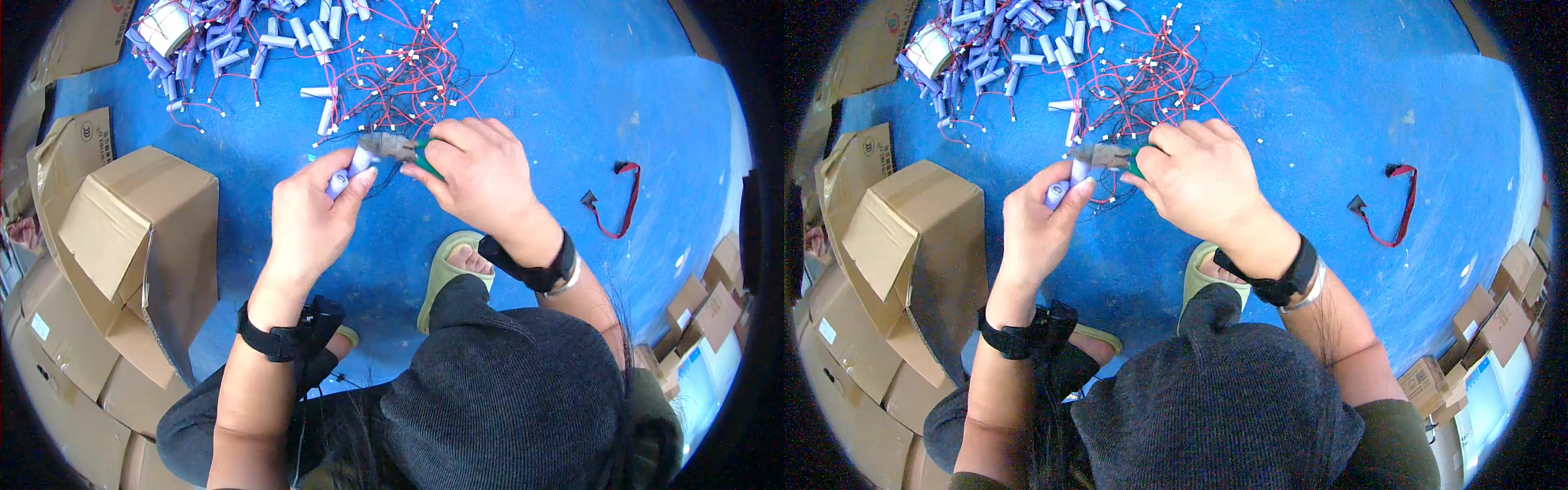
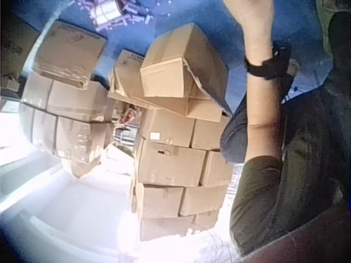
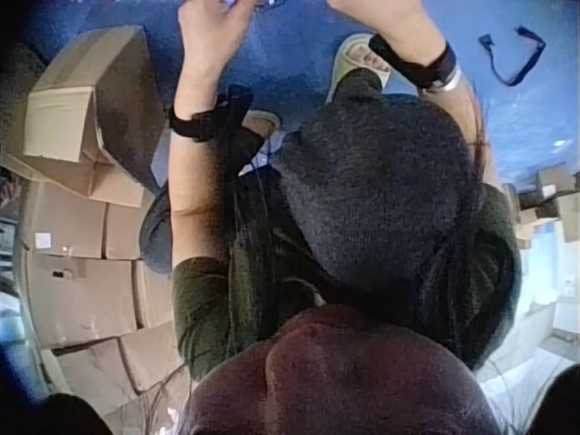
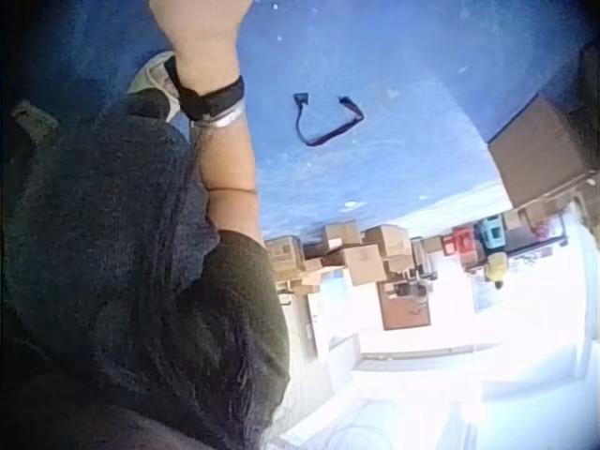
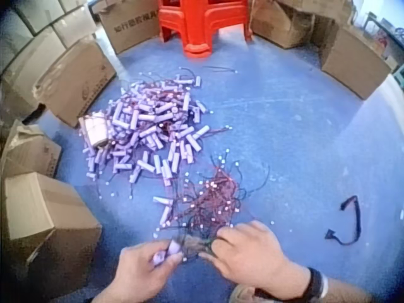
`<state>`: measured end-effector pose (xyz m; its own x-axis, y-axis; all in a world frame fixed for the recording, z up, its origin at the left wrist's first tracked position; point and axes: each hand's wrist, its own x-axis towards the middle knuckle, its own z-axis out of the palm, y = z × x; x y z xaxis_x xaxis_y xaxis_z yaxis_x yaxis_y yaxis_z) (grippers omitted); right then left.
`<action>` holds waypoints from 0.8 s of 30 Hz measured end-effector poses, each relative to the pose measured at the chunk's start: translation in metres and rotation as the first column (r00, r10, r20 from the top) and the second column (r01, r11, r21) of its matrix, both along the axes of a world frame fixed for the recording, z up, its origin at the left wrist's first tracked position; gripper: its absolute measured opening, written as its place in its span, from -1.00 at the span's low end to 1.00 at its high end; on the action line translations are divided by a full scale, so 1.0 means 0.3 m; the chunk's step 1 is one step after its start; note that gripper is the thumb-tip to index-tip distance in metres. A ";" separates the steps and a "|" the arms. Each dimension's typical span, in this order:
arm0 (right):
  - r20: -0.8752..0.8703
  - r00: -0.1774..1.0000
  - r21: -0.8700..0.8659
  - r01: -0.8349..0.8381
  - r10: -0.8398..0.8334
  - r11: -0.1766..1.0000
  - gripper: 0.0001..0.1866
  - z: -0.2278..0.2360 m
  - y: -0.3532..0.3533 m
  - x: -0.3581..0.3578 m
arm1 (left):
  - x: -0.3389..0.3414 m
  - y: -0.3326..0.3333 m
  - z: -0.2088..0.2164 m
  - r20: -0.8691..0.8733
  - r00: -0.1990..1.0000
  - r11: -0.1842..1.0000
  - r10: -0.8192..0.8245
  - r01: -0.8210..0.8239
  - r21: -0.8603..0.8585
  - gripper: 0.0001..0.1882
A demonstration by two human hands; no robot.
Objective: Sort and process small purple batteries with attached wires using pliers, then stand up and turn on a standing fan.
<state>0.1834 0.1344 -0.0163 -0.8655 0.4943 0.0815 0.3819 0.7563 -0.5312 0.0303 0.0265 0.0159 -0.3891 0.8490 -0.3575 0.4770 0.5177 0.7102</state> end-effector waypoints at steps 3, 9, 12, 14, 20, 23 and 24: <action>-0.011 0.997 0.253 0.075 -0.074 0.965 -0.85 -0.039 -0.030 -0.002 | 0.028 0.011 -0.016 0.086 0.969 0.943 0.231 -0.201 -0.267 -0.78; 0.070 0.975 0.374 0.171 -0.212 0.912 -0.87 -0.055 -0.048 0.026 | 0.034 0.084 -0.053 0.167 0.968 0.927 0.187 -0.117 -0.357 -0.70; 0.158 0.900 0.420 0.311 -0.407 0.852 -0.81 -0.025 0.035 0.065 | 0.036 0.063 -0.103 0.230 0.892 0.837 0.389 -0.237 -0.494 -0.69; 0.175 0.818 0.421 0.441 -0.548 0.793 -0.77 -0.009 0.099 0.072 | 0.006 -0.005 -0.123 0.356 0.810 0.811 0.466 -0.231 -0.538 -0.75; 0.126 0.989 0.086 0.072 -0.082 0.994 -0.74 -0.004 0.139 0.099 | -0.025 0.016 -0.066 0.700 0.434 0.777 0.567 -0.563 -0.280 -0.84; -0.025 0.999 -0.170 -0.042 0.039 0.985 -0.74 0.033 0.070 0.076 | -0.035 0.026 -0.054 0.769 0.191 0.668 0.610 -0.646 -0.370 -0.93; -0.041 0.999 -0.171 -0.042 0.036 0.984 -0.72 0.028 0.039 0.063 | -0.036 0.023 -0.056 0.796 0.087 0.633 0.599 -0.660 -0.404 -0.93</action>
